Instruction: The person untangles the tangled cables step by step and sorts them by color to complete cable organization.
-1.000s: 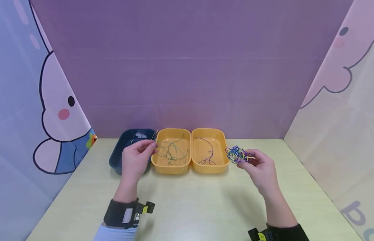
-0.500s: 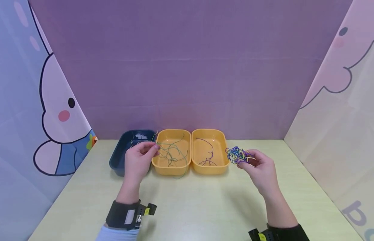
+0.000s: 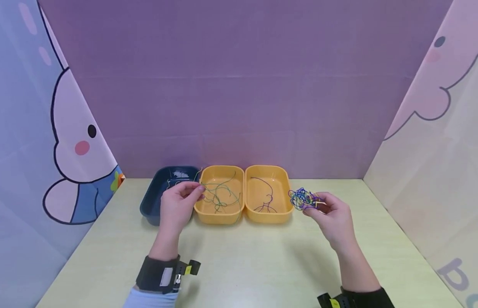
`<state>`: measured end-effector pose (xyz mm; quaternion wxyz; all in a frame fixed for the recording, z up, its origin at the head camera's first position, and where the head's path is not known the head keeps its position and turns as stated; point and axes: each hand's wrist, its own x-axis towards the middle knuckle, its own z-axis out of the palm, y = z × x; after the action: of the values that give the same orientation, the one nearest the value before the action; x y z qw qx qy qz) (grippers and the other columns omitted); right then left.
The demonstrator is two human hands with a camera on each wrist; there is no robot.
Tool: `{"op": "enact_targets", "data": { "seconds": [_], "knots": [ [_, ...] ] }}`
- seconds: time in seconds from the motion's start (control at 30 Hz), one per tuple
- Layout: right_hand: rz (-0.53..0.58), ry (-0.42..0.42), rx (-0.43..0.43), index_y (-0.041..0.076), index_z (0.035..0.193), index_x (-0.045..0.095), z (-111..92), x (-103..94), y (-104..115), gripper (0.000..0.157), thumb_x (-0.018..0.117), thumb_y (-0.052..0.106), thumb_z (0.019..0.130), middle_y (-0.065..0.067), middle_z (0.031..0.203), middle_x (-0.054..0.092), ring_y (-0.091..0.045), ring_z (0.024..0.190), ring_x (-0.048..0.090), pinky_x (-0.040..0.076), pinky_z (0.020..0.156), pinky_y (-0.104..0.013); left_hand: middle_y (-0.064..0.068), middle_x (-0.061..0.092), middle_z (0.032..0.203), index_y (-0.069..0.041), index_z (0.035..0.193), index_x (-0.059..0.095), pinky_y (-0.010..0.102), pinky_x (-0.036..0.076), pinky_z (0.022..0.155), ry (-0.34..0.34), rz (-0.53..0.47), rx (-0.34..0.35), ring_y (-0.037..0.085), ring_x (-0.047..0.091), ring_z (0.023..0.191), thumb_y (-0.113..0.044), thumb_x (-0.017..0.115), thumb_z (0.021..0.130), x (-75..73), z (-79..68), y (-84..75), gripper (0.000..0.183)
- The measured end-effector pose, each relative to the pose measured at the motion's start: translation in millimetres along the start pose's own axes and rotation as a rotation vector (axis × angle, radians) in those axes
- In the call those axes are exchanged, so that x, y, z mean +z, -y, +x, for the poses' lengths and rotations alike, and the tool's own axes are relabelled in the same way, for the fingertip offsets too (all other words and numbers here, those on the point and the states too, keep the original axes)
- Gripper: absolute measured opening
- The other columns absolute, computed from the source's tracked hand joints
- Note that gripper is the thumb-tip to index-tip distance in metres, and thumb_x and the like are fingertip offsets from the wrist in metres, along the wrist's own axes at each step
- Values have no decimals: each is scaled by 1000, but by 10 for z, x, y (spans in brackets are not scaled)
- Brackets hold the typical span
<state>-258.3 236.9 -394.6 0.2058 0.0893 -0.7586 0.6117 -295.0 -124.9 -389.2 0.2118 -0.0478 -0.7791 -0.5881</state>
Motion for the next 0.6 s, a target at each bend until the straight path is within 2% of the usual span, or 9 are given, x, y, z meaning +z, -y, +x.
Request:
{"op": "enact_targets", "data": {
  "seconds": [0.37,0.47,0.6],
  "knots": [
    [-9,-4,19,-4,99,63,-10,-23,-38,22,72,-7,79,-14,98,65,-23,85,65,56,69,-30,-6,69,93,-18,97,73,30,54,78,-3,44,-33,7,61,85,-34,73,86,20,8,25,20],
    [-16,-12,14,-4,99,63,-9,-23,-48,22,73,-6,79,-14,98,66,-22,84,66,56,69,-29,-5,69,95,-18,97,73,28,54,77,-5,52,-27,8,60,85,-36,73,86,33,23,24,21],
    [-11,-13,14,-4,99,63,-12,-26,-59,23,72,-7,79,-12,97,66,-23,84,66,56,69,-29,-5,70,96,-16,95,75,22,54,73,-6,35,-15,8,61,84,-28,74,85,57,34,37,16]
  ]
}}
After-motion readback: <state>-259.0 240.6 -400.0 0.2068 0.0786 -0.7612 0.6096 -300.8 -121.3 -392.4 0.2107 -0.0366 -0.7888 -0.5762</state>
